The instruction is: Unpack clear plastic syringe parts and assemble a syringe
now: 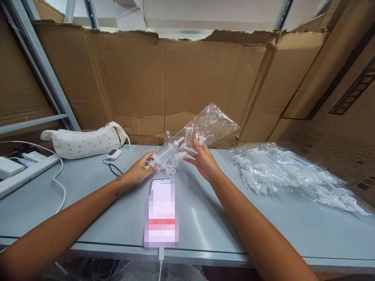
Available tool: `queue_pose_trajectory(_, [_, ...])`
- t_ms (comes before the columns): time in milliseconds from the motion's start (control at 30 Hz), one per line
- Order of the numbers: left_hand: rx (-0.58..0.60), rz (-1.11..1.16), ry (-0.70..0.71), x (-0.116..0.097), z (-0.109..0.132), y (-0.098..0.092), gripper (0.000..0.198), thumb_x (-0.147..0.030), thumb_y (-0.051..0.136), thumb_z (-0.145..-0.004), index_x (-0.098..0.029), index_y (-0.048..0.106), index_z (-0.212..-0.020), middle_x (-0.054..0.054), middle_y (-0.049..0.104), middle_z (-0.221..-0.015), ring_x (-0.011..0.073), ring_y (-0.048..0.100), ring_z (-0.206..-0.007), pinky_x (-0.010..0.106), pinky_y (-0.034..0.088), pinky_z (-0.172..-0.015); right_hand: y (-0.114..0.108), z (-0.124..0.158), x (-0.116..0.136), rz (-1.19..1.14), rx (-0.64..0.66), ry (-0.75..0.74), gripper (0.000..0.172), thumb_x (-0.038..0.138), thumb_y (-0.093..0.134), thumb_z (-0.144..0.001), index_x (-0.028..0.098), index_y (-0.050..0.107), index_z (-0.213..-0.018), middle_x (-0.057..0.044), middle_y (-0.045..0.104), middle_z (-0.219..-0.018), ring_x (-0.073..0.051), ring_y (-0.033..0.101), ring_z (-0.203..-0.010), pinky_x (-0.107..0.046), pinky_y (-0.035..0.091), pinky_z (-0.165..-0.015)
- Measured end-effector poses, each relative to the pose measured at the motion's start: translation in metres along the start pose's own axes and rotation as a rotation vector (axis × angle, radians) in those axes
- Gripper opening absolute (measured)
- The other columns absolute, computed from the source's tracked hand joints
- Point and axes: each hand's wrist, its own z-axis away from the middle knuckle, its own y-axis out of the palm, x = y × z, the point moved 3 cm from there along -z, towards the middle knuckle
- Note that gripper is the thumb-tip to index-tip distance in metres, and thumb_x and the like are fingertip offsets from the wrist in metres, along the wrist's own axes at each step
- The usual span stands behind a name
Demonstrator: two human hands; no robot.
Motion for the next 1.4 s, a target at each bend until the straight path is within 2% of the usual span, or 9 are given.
queue_pose_trajectory(133, [-0.007,-0.053,-0.004,0.003,0.000,0.001,0.055,-0.012,0.068,-0.067,-0.016,0.054,-0.120,0.005,0.059,-0.097,0.0169,0.056,-0.083,0.031,0.042,-0.086,-0.002,0.001,0.001,-0.015,-0.015,0.011,0.058,0.054,0.055,-0.086,0.044,0.031,-0.139,-0.003,0.052,-0.138,-0.021,0.064,-0.109,-0.047,0.050,-0.096])
queue_pose_trajectory(300, [-0.019,-0.027,0.019,0.000,0.002,0.001,0.052,-0.012,0.070,-0.066,-0.019,0.057,-0.116,0.006,0.061,-0.101,0.0198,0.057,-0.092,0.033,0.042,-0.091,-0.002,0.002,0.003,-0.012,-0.022,0.006,0.060,0.054,0.056,-0.085,0.044,0.031,-0.139,-0.003,0.052,-0.136,-0.021,0.064,-0.109,-0.047,0.050,-0.096])
queue_pose_trajectory(467, [-0.018,-0.030,0.002,-0.002,0.004,0.002,0.051,-0.013,0.069,-0.067,-0.019,0.057,-0.116,0.006,0.060,-0.101,0.0201,0.058,-0.090,0.034,0.043,-0.090,-0.003,0.001,0.005,-0.014,-0.024,-0.006,0.057,0.054,0.054,-0.086,0.045,0.032,-0.138,-0.002,0.052,-0.136,-0.022,0.063,-0.110,-0.048,0.048,-0.098])
queue_pose_trajectory(733, [0.036,-0.135,-0.004,-0.002,0.004,0.004,0.052,-0.014,0.064,-0.072,-0.017,0.051,-0.123,0.007,0.059,-0.106,0.0170,0.058,-0.087,0.032,0.045,-0.086,-0.006,0.002,0.012,0.044,-0.034,-0.067,0.064,0.067,0.039,-0.086,0.044,0.025,-0.144,-0.002,0.050,-0.140,-0.024,0.051,-0.125,-0.050,0.044,-0.100])
queue_pose_trajectory(833, [0.035,-0.207,0.008,-0.003,0.004,0.003,0.052,-0.014,0.061,-0.074,-0.017,0.049,-0.125,0.009,0.058,-0.110,0.0167,0.058,-0.088,0.032,0.046,-0.086,-0.008,0.002,0.014,0.024,-0.066,-0.067,0.062,0.065,0.040,-0.088,0.043,0.026,-0.144,-0.003,0.051,-0.138,-0.023,0.054,-0.122,-0.050,0.046,-0.099])
queue_pose_trajectory(933, [0.023,-0.260,0.038,-0.003,0.004,-0.001,0.052,-0.015,0.061,-0.075,-0.016,0.049,-0.125,0.010,0.058,-0.114,0.0184,0.059,-0.090,0.033,0.046,-0.088,-0.010,0.002,0.014,0.009,-0.091,-0.068,0.054,0.060,0.043,-0.089,0.042,0.034,-0.139,-0.002,0.053,-0.136,-0.022,0.058,-0.117,-0.048,0.048,-0.097])
queue_pose_trajectory(1167, [-0.027,-0.383,0.118,-0.008,0.003,-0.013,0.047,-0.015,0.054,-0.078,-0.018,0.050,-0.124,0.008,0.059,-0.112,0.0228,0.054,-0.107,0.039,0.040,-0.098,-0.016,-0.001,0.016,-0.033,-0.201,-0.096,0.037,0.050,0.051,-0.088,0.035,0.050,-0.122,-0.002,0.061,-0.120,-0.018,0.066,-0.096,-0.042,0.055,-0.087])
queue_pose_trajectory(1400, [-0.109,-0.390,0.073,-0.015,0.004,-0.020,0.045,-0.018,0.053,-0.080,-0.017,0.049,-0.124,0.011,0.055,-0.121,0.0236,0.053,-0.111,0.035,0.044,-0.092,-0.023,-0.003,0.019,-0.048,-0.263,-0.156,0.033,0.047,0.058,-0.085,0.033,0.054,-0.114,-0.001,0.065,-0.110,-0.016,0.067,-0.085,-0.041,0.057,-0.083])
